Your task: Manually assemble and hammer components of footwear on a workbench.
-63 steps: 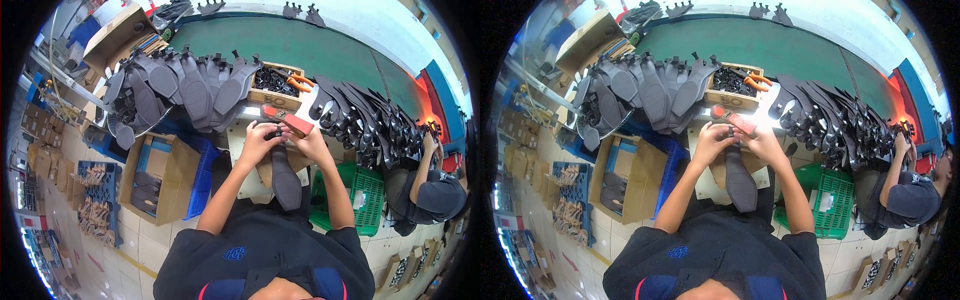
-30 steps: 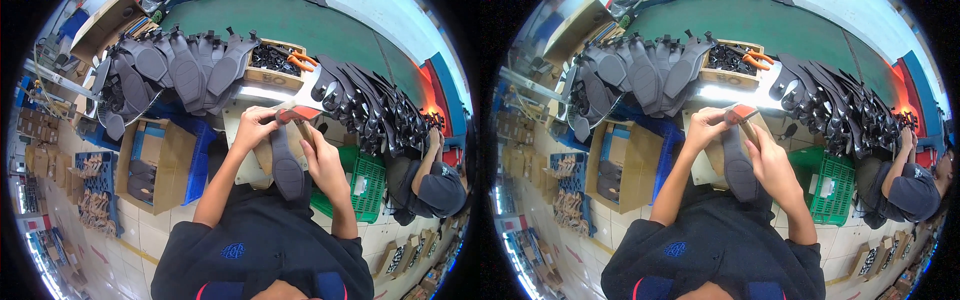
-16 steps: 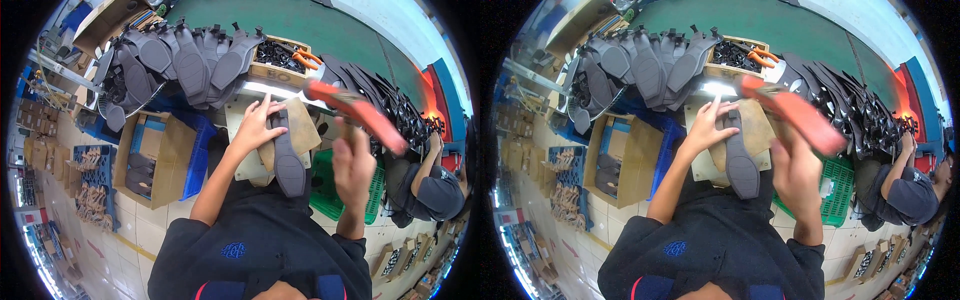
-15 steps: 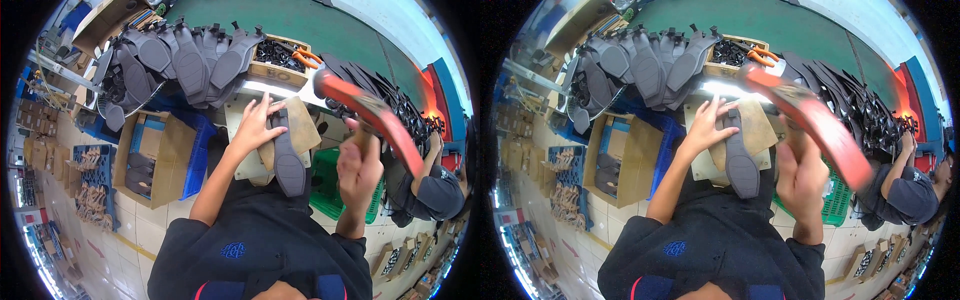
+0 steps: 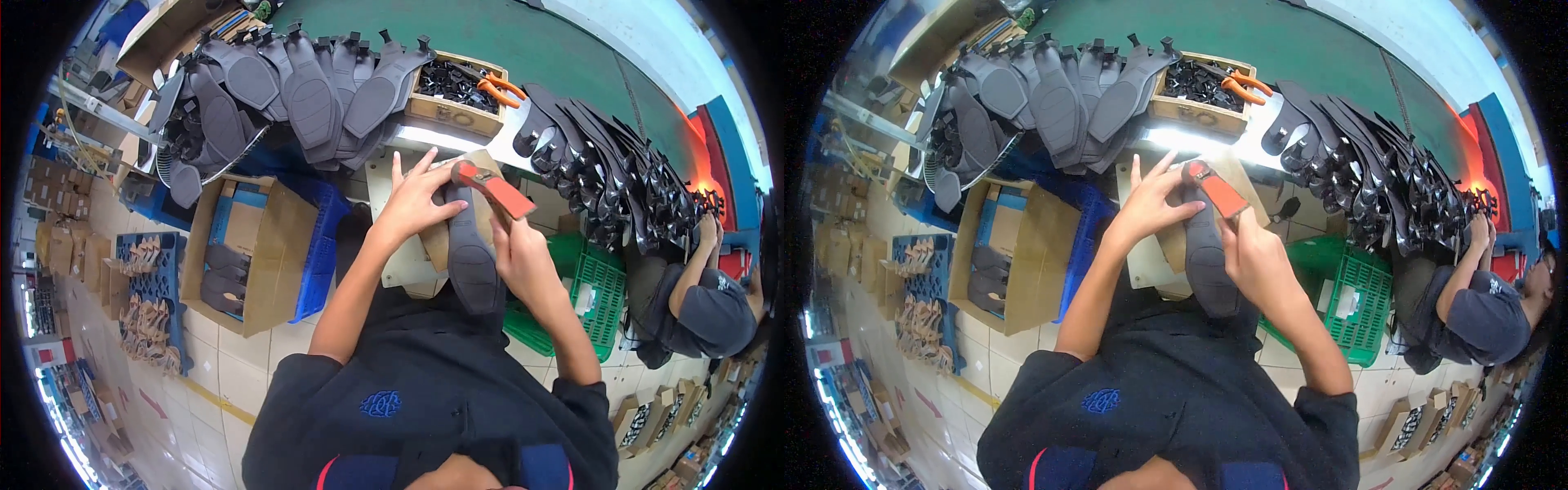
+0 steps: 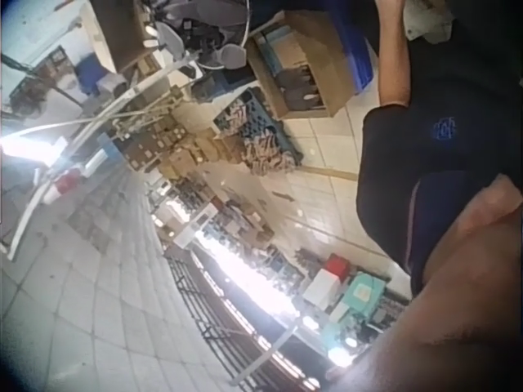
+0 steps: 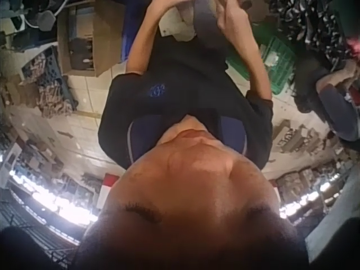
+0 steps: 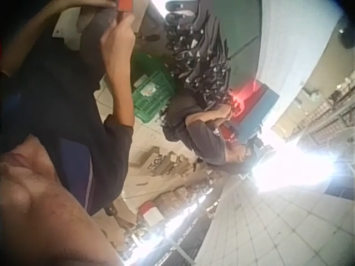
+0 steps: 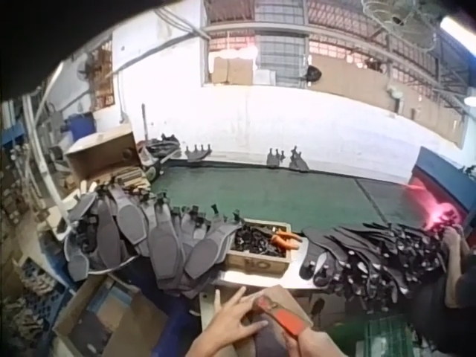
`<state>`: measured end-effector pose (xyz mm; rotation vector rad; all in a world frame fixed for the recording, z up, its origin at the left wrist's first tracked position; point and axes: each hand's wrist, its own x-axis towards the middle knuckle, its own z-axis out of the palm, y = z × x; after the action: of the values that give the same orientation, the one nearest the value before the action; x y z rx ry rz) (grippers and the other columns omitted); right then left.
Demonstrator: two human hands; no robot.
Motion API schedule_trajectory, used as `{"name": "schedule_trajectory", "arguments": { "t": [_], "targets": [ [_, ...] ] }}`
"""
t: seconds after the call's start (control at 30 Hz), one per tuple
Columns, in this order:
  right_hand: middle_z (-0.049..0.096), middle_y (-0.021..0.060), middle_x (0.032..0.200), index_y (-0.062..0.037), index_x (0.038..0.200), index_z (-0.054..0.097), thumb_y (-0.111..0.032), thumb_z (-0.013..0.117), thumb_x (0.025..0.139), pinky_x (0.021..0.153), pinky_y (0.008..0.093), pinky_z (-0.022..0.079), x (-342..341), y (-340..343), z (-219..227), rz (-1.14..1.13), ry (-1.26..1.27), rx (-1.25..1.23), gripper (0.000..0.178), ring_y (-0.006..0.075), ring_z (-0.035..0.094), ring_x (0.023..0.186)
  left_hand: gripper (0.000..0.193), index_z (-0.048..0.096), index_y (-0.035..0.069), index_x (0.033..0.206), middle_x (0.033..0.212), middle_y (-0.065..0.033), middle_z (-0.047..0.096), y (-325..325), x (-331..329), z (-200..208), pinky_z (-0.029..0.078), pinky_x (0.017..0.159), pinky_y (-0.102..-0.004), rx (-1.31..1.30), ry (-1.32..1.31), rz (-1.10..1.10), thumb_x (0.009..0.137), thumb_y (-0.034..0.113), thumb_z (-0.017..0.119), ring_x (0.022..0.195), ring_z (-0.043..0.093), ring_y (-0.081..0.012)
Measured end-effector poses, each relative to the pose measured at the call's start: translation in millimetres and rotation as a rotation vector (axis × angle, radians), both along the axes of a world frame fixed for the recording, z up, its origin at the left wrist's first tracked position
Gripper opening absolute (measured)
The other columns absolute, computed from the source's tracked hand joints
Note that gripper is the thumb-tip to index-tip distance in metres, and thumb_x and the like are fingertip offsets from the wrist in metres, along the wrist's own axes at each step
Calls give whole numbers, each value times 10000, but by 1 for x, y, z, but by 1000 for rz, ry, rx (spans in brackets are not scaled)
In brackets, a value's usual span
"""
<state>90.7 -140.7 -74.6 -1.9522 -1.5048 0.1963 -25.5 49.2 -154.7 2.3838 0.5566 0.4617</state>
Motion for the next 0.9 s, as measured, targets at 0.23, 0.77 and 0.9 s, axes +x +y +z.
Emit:
{"name": "schedule_trajectory", "arguments": {
  "t": [0.23, 0.77, 0.9],
  "targets": [
    [672, 261, 950, 4, 1313, 525, -99, 573, 972, 666, 420, 534, 18, 2, 22, -99, 57, 185, 359, 388, 696, 825, 215, 732, 82, 997, 1088, -63, 717, -18, -17, -10, 410, 1010, -456, -139, -354, -97, 870, 252, 696, 1101, 627, -284],
    [669, 193, 1004, 39, 1072, 687, -270, 663, 894, 807, 358, 528, 22, 8, 55, 771, 403, -39, 357, 293, 672, 915, 232, 733, -15, 1027, 961, -78, 724, -93, -75, 84, 483, 852, -276, -1290, -369, -404, 963, 188, 639, 939, 633, -115],
    [656, 162, 894, 39, 936, 668, -235, 708, 864, 660, 353, 525, 21, 19, 75, 1059, 508, -140, 286, 290, 644, 748, 236, 736, -4, 1064, 980, -88, 742, -97, -76, 92, 492, 866, -278, -1347, -344, -691, 964, 183, 632, 939, 659, -124]
  ]
}}
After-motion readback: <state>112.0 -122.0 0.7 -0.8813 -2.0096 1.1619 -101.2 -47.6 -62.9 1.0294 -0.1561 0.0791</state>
